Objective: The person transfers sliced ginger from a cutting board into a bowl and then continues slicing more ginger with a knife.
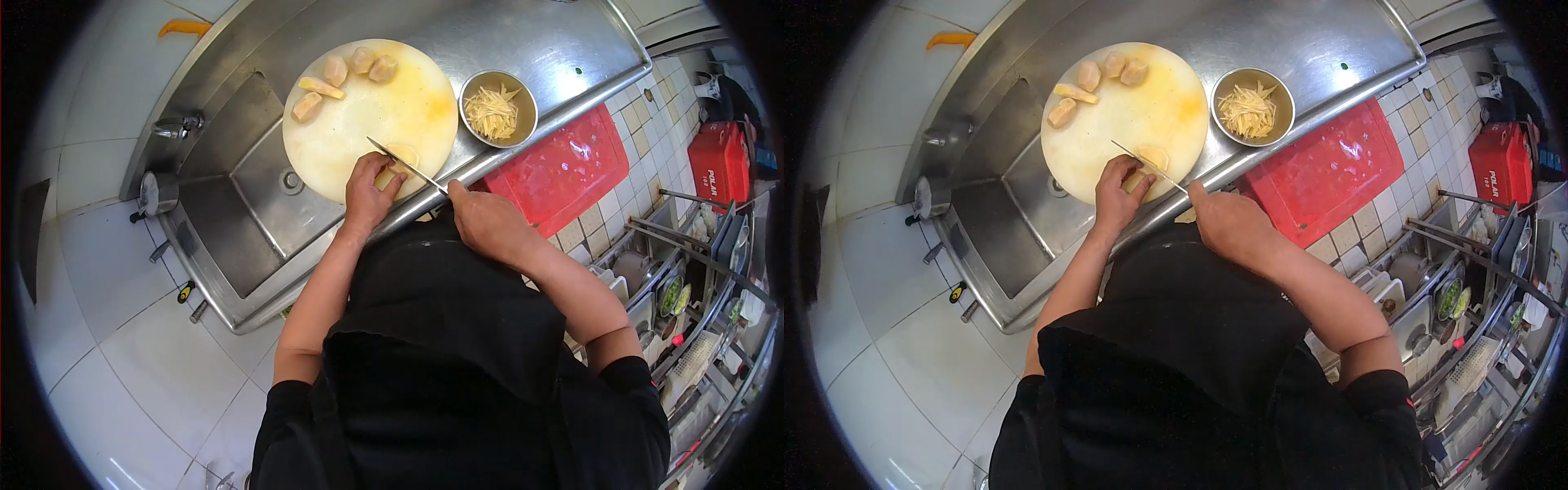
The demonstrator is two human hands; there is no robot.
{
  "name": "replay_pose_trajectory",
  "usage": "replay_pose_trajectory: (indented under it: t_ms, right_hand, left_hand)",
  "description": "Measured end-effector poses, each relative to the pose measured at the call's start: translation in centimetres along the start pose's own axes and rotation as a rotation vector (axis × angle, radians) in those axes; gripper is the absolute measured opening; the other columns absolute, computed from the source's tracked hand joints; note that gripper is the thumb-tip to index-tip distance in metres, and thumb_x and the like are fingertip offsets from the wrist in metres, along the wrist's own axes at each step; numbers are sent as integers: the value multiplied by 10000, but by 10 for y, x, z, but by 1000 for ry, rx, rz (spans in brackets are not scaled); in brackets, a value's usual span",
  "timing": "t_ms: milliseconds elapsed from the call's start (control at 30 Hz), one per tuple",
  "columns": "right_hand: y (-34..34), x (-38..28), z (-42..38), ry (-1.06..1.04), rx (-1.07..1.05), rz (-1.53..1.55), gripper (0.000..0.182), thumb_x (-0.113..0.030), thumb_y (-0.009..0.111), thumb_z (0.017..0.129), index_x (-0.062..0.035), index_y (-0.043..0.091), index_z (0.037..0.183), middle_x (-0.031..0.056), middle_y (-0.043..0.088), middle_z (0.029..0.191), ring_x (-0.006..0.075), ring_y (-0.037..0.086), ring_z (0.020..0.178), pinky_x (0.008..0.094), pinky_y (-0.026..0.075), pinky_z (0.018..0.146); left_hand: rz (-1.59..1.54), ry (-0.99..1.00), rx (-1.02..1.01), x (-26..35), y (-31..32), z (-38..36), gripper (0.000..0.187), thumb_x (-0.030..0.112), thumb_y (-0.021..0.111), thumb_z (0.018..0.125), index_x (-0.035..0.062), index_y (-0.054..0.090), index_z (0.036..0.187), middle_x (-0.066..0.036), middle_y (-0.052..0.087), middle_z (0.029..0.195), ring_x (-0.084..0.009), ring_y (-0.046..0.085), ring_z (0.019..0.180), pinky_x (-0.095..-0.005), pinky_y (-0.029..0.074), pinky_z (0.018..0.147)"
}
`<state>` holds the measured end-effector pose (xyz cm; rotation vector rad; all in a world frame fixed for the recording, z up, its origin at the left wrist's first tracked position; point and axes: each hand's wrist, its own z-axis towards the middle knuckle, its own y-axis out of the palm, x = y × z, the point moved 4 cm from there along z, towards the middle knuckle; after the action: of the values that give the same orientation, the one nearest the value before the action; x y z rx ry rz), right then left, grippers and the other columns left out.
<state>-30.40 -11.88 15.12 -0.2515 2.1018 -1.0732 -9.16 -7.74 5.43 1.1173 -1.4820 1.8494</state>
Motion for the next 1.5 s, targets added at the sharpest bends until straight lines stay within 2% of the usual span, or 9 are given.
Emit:
replay_pose_trajectory:
  t_ms: [133, 200, 433, 500, 933, 1000, 1100, 1200, 1500]
  right_hand:
    - [14, 5, 19, -13, -14, -6, 174, -79, 497, 950, 40, 470, 1073, 260, 664, 778, 447, 670, 752, 553, 519, 683]
    - [26, 9, 33, -41, 46, -5, 197, -78, 499, 948, 47, 476, 1098, 262, 664, 778, 441, 673, 755, 549, 522, 686]
    - [16, 6, 37, -5, 17, -13, 185, -81, 493, 959, 44, 476, 1095, 262, 660, 774, 455, 666, 768, 563, 511, 692]
    - [8, 1, 27, -2, 24, -32, 181, -52, 498, 916, 31, 488, 1077, 253, 685, 822, 433, 693, 799, 545, 541, 703]
    - [-6, -6, 5, 0, -38, -26, 198, -43, 488, 924, 42, 483, 1103, 258, 675, 805, 433, 686, 782, 549, 534, 712]
    - [-2, -5, 10, 28, -56, -49, 193, -34, 487, 920, 38, 483, 1100, 269, 682, 821, 437, 693, 806, 548, 540, 717]
    - [7, -4, 22, 0, -77, -40, 215, -30, 475, 922, 43, 486, 1124, 283, 688, 845, 446, 696, 837, 550, 543, 729]
    - [23, 2, 43, 34, -45, -46, 207, -37, 476, 925, 41, 484, 1117, 285, 688, 846, 453, 694, 843, 553, 542, 736]
    - [5, -3, 30, 9, 22, -25, 212, -62, 482, 933, 48, 480, 1115, 271, 680, 801, 449, 685, 784, 565, 530, 711]
  left_hand:
    - [13, -12, -7, 0, 0, 0, 349, 175, 828, 821, -1, 693, 1091, -144, 631, 1189, -295, 674, 1040, -366, 555, 922]
    - [30, -3, -15, 1, 0, -1, 325, 118, 819, 839, -19, 669, 1093, -148, 627, 1172, -261, 668, 1078, -346, 570, 951]
    - [-59, -40, -25, -2, -1, 4, 242, 102, 770, 883, -19, 678, 1072, -141, 620, 1172, -246, 673, 1057, -337, 569, 951]
    - [-58, -50, -38, -3, -1, 4, 221, 95, 759, 892, -17, 684, 1066, -141, 619, 1160, -248, 674, 1049, -337, 571, 943]
    - [-89, -51, 28, -5, 0, 3, 206, 97, 763, 872, 5, 711, 1049, -137, 635, 1108, -268, 688, 1005, -348, 570, 905]
    - [-42, -27, 3, -3, 0, 3, 231, 59, 771, 872, -31, 685, 1066, -138, 636, 1119, -253, 687, 1026, -338, 577, 919]
    - [-47, -54, -2, -1, 0, 3, 231, 52, 768, 873, -28, 681, 1072, -139, 638, 1113, -247, 687, 1026, -335, 573, 925]
    - [-115, -74, 5, -5, 1, 3, 209, 108, 765, 876, 2, 700, 1045, -140, 633, 1122, -269, 683, 1021, -342, 558, 921]
    - [-56, -56, 7, -2, 0, 2, 200, 105, 764, 878, -1, 688, 1029, -138, 627, 1089, -278, 688, 975, -354, 566, 877]
